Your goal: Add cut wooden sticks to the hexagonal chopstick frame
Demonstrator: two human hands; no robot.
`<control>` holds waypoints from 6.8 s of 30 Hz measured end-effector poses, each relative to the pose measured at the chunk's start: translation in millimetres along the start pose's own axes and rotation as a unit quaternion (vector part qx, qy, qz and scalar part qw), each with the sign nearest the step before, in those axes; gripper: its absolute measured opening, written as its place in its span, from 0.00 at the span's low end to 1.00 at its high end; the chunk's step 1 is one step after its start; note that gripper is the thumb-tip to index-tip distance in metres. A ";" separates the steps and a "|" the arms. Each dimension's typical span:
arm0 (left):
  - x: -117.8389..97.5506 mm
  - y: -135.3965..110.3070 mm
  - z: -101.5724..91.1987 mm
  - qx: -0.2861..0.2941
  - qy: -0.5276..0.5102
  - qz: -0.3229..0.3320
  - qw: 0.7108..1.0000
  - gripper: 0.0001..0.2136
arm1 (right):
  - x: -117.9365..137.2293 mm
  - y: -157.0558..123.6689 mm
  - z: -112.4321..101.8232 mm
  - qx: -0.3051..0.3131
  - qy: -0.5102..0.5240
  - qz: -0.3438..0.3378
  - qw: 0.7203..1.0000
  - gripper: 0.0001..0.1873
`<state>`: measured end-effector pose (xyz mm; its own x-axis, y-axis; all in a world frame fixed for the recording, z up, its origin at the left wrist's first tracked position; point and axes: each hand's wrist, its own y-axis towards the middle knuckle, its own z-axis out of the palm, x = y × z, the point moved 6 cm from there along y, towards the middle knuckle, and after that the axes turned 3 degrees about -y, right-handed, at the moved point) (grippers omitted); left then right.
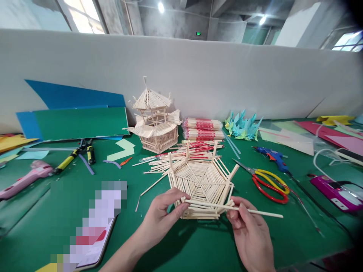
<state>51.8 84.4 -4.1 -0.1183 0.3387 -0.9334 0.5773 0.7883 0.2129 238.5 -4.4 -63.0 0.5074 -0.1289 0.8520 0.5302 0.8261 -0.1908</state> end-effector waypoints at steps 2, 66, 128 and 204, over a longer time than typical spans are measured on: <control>1.1 -0.4 -0.4 0.001 0.001 -0.001 1.000 0.06 | 0.8 0.3 -1.7 -0.002 -0.007 -0.014 1.000 0.11; 3.4 0.8 -1.6 -0.006 -0.007 -0.015 1.000 0.06 | 10.3 0.0 2.0 0.023 -0.057 -0.054 0.997 0.09; -1.3 4.7 1.1 0.005 0.015 -0.029 0.999 0.05 | 4.8 1.2 0.2 0.020 -0.070 -0.055 0.996 0.10; -4.9 9.2 1.8 0.003 -0.017 0.008 1.000 0.05 | 13.7 -0.7 5.7 0.027 -0.053 -0.096 0.994 0.08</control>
<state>59.2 89.1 1.9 -0.0809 0.3340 -0.9391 0.5835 0.7797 0.2271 241.2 -3.6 -48.5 0.3252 -0.2303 0.9172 0.5711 0.8209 0.0036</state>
